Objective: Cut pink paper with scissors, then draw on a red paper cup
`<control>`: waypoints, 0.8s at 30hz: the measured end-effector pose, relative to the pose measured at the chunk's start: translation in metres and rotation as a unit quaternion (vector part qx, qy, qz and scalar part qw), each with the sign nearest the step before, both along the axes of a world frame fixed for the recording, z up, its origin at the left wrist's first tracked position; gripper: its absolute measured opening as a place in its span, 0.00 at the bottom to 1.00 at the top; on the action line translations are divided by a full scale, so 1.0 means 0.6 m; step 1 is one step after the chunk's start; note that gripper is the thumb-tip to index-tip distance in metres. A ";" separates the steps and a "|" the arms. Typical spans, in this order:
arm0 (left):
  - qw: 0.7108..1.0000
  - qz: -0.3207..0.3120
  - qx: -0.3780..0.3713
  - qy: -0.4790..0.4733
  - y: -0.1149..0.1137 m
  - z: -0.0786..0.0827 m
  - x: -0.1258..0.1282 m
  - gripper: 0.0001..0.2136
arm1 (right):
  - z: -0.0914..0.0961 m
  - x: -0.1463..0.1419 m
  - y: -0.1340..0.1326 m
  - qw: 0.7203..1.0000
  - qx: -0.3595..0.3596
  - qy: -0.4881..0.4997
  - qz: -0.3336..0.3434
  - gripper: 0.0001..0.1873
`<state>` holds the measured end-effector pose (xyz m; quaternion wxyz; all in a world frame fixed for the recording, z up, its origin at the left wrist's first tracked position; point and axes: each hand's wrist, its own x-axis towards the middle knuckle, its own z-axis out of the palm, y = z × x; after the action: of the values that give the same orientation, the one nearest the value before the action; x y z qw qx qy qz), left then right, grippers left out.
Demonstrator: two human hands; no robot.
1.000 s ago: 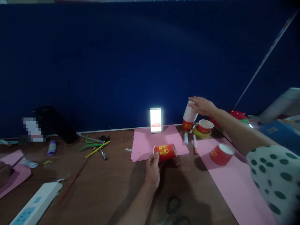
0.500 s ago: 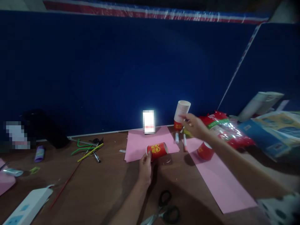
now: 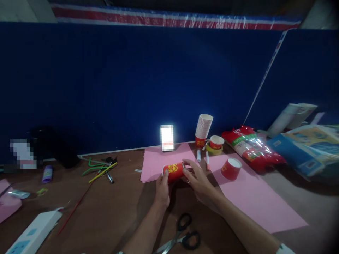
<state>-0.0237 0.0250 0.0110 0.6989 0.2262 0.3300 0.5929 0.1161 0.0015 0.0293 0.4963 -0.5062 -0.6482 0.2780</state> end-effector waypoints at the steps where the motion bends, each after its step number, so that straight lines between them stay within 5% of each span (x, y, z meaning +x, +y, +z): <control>1: 1.000 -0.002 -0.002 0.005 0.000 0.000 0.000 0.18 | 0.001 0.003 -0.001 1.000 0.008 -0.008 -0.002 0.21; 9: 0.998 0.039 0.032 0.026 0.012 -0.019 -0.004 0.18 | -0.010 -0.005 -0.012 0.984 0.128 -0.124 -0.023 0.25; 13: 0.999 -0.022 0.028 -0.011 0.008 -0.020 -0.003 0.16 | -0.027 -0.016 -0.019 0.970 0.168 -0.173 -0.029 0.26; 20: 0.995 -0.098 0.022 -0.024 -0.003 -0.020 -0.010 0.17 | -0.010 -0.011 -0.029 0.953 0.174 -0.246 0.035 0.20; 24: 0.997 -0.071 -0.009 -0.031 -0.003 -0.012 -0.012 0.18 | 0.008 0.034 -0.014 0.954 0.125 -0.270 -0.032 0.15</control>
<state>-0.0311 0.0234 0.0040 0.7508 0.2246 0.2966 0.5458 0.1366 -0.0069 0.0338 0.3706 -0.5168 -0.7711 0.0318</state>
